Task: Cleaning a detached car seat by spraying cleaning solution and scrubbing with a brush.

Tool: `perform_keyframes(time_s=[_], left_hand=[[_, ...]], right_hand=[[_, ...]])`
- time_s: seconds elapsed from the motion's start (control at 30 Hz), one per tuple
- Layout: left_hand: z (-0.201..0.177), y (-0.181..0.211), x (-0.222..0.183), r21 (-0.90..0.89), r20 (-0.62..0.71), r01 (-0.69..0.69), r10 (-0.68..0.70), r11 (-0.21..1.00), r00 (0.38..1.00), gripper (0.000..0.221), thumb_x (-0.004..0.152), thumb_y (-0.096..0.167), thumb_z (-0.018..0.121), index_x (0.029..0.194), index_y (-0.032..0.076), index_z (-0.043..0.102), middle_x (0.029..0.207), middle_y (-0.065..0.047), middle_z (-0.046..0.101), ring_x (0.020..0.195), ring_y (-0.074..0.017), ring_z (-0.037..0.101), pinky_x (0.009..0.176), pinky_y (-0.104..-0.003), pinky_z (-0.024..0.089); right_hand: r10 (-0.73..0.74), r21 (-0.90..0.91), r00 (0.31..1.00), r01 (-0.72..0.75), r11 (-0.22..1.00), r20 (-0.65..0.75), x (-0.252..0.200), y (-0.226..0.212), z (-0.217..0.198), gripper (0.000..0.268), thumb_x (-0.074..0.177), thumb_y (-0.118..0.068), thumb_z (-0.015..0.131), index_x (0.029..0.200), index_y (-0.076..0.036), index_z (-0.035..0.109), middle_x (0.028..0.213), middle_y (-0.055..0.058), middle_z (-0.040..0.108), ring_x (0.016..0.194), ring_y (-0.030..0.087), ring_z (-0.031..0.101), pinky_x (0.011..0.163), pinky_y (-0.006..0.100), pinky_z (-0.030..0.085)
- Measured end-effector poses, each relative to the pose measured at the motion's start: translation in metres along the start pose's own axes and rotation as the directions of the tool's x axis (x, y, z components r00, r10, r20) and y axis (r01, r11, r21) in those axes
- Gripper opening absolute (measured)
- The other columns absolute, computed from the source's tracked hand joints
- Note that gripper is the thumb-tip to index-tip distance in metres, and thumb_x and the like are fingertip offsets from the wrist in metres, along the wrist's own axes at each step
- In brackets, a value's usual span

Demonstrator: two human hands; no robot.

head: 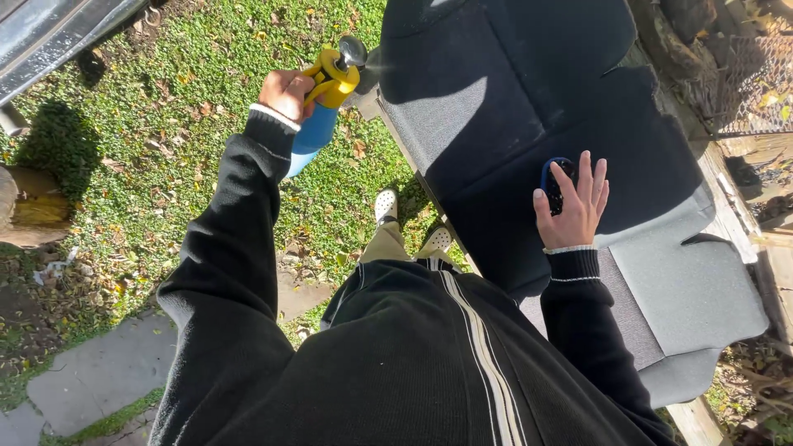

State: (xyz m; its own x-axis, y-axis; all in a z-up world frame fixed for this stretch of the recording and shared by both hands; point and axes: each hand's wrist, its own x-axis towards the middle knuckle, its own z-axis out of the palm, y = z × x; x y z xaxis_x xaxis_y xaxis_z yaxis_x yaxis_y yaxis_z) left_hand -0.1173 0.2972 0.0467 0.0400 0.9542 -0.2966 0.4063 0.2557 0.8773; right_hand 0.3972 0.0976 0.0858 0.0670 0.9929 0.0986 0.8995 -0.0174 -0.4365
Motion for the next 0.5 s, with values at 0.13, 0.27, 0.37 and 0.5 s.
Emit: perform_keyframes(time_s=[0.13, 0.27, 0.37, 0.5], left_hand=[[-0.002, 0.015, 0.005, -0.043, 0.037, -0.092, 0.093, 0.995, 0.995, 0.029, 0.107, 0.013, 0.052, 0.088, 0.005, 0.072, 0.063, 0.002, 0.058, 0.046, -0.0109, 0.046, 0.043, -0.026, 0.038], [0.008, 0.010, 0.013, -0.153, -0.110, -0.055, 0.038, 0.987, 0.993, 0.027, 0.103, 0.011, 0.055, 0.102, -0.003, 0.079, 0.069, -0.002, 0.070, 0.041, -0.0089, 0.049, 0.036, -0.024, 0.038], [0.016, -0.003, 0.008, -0.160, -0.124, -0.077, 0.058, 0.984, 0.991, 0.027, 0.104, 0.011, 0.052, 0.088, 0.002, 0.072, 0.064, 0.000, 0.062, 0.041, -0.0102, 0.047, 0.035, -0.025, 0.038], [0.026, 0.003, -0.017, -0.069, -0.088, -0.059, 0.053, 0.996, 0.995, 0.031, 0.106, 0.010, 0.047, 0.091, 0.004, 0.073, 0.062, 0.001, 0.059, 0.042, -0.0107, 0.045, 0.037, -0.027, 0.039]], right_hand=[[0.015, 0.005, 1.000, -0.015, 1.000, 0.008, -0.002, 0.003, 0.000, 0.054, 0.102, -0.037, 0.064, 0.146, -0.008, 0.069, 0.174, 0.023, 0.030, 0.162, 0.044, 0.012, 0.128, 0.064, 0.009], [0.018, 0.000, 1.000, -0.018, 1.000, 0.008, -0.004, 0.004, 0.000, 0.055, 0.102, -0.038, 0.064, 0.146, -0.007, 0.069, 0.175, 0.023, 0.029, 0.162, 0.044, 0.011, 0.128, 0.064, 0.009], [0.009, -0.015, 0.999, -0.009, 1.000, 0.031, -0.007, 0.001, -0.003, 0.055, 0.101, -0.034, 0.064, 0.148, -0.005, 0.068, 0.174, 0.026, 0.030, 0.162, 0.046, 0.013, 0.128, 0.062, 0.009], [0.018, -0.014, 0.999, -0.017, 1.000, 0.042, -0.012, 0.006, -0.004, 0.056, 0.100, -0.034, 0.065, 0.148, -0.005, 0.068, 0.174, 0.026, 0.030, 0.162, 0.045, 0.012, 0.129, 0.061, 0.008]])
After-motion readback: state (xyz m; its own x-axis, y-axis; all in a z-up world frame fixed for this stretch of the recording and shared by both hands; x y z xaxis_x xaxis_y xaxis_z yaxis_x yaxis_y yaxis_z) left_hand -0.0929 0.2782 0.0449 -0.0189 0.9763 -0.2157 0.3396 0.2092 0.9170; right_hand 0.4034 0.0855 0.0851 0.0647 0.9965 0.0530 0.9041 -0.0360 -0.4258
